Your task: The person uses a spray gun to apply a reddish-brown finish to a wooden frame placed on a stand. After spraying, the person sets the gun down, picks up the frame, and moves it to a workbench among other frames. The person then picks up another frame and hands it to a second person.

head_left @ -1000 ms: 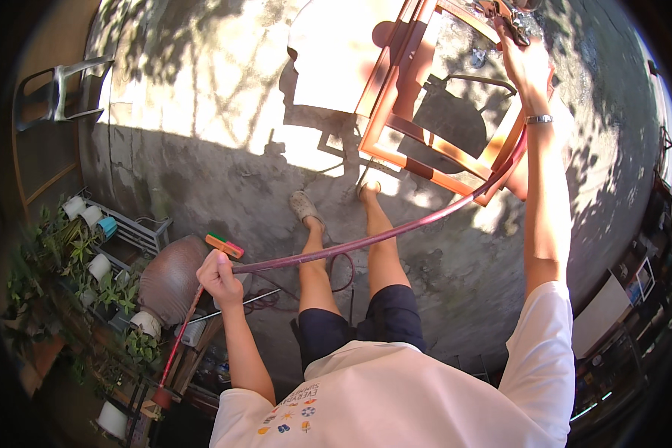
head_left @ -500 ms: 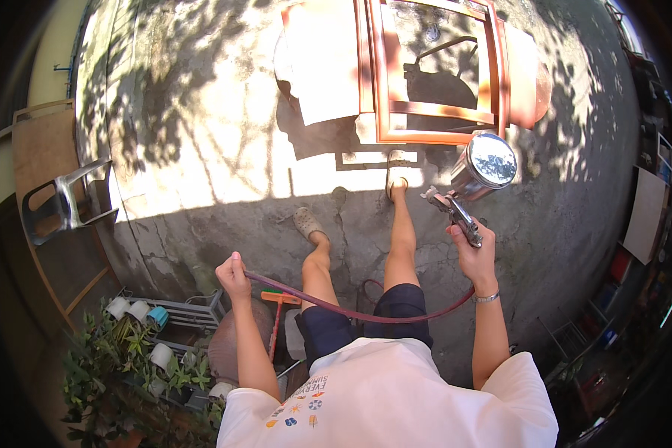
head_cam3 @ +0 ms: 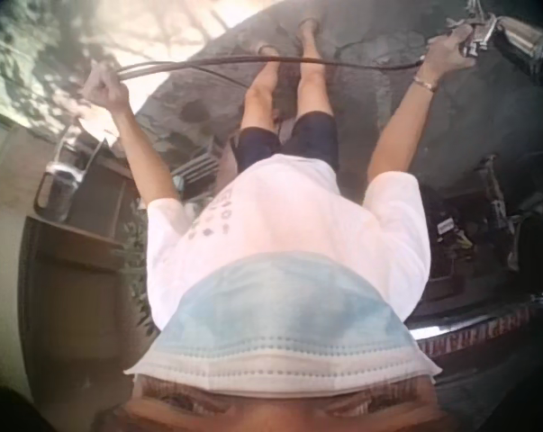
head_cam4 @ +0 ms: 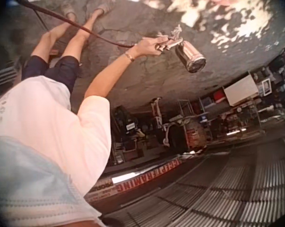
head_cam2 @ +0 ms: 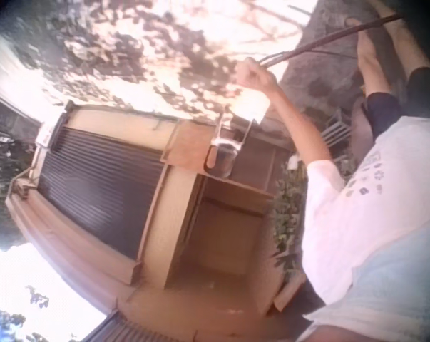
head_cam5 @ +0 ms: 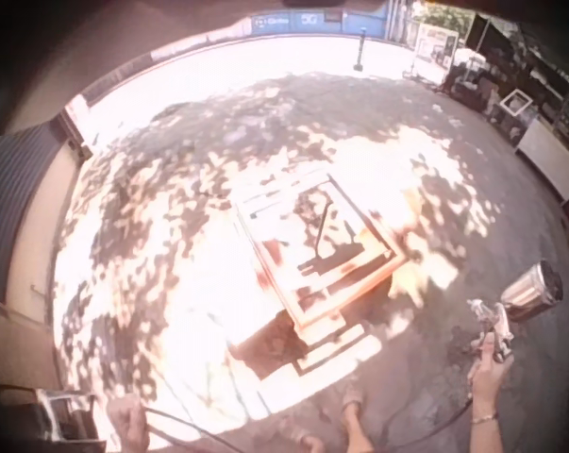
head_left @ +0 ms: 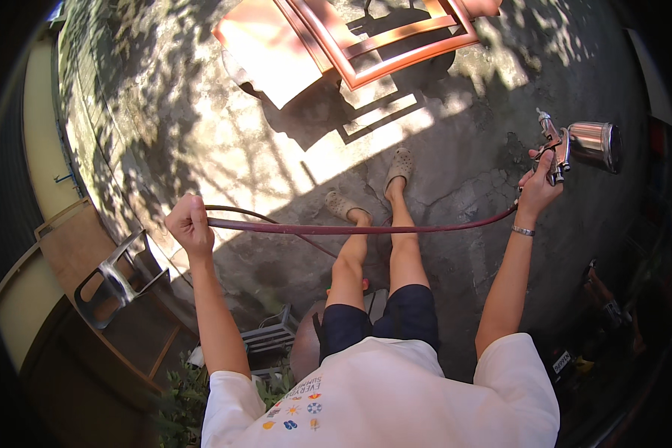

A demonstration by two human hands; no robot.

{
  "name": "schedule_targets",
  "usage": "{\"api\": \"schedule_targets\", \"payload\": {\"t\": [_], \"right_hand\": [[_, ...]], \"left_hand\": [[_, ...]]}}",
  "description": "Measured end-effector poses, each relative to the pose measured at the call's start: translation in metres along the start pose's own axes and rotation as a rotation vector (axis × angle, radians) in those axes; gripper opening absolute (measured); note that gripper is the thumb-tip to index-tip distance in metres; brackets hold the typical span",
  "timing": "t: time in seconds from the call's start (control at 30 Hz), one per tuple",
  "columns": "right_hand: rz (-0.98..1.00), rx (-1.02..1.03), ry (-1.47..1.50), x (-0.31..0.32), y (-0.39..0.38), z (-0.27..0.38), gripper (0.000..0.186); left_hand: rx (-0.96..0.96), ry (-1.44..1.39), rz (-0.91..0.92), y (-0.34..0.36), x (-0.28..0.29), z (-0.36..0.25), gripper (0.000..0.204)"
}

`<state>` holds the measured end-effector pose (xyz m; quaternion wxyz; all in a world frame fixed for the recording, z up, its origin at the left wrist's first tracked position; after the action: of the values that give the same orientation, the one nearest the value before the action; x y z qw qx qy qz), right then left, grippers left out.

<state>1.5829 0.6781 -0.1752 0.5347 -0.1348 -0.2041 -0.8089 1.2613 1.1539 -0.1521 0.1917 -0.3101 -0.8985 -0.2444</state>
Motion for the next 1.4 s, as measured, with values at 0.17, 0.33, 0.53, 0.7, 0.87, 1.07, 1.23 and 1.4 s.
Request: {"api": "schedule_targets", "payload": {"t": [0.17, 0.33, 0.53, 0.7, 0.87, 1.07, 1.23, 1.4], "right_hand": [[-0.081, 0.058, -0.050, -0.001, 0.014, -0.047, 0.040], [0.031, -0.160, -0.030, -0.029, -0.043, -0.086, 0.040], [0.361, -0.142, 0.085, -0.053, -0.155, -0.082, 0.031], [0.572, -0.057, 0.169, -0.053, -0.212, -0.051, 0.028], [0.610, -0.127, 0.212, -0.056, -0.202, -0.056, 0.027], [0.389, -0.108, 0.068, -0.076, -0.089, -0.108, 0.032], [0.201, -0.050, 0.072, -0.097, 0.021, -0.159, 0.036], [0.008, -0.060, 0.075, -0.107, 0.113, -0.184, 0.037]], "left_hand": [[0.141, 0.036, 0.163, -0.069, -0.013, 0.006, 0.043], [0.208, 0.082, 0.108, -0.079, 0.024, 0.010, 0.044], [0.141, 0.180, 0.045, -0.054, 0.051, -0.004, 0.050], [0.144, 0.206, 0.055, -0.054, 0.054, -0.008, 0.050], [0.161, 0.163, 0.103, -0.058, 0.030, -0.012, 0.050], [0.152, 0.137, 0.125, -0.052, -0.016, -0.032, 0.052], [0.098, 0.143, 0.165, -0.038, -0.072, -0.061, 0.052], [0.129, 0.164, 0.221, -0.032, -0.118, -0.081, 0.051]]}}
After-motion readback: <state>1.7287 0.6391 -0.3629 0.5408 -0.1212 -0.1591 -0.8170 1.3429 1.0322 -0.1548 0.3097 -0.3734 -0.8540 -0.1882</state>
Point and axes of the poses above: each hand's wrist, its own y-axis towards the middle knuckle, its own x-axis out of the back of the hand, z = x × y, the point moved 2 cm from there along y, towards the middle knuckle, and after that the axes turned 8 degrees about -z, right-handed, at the moved point
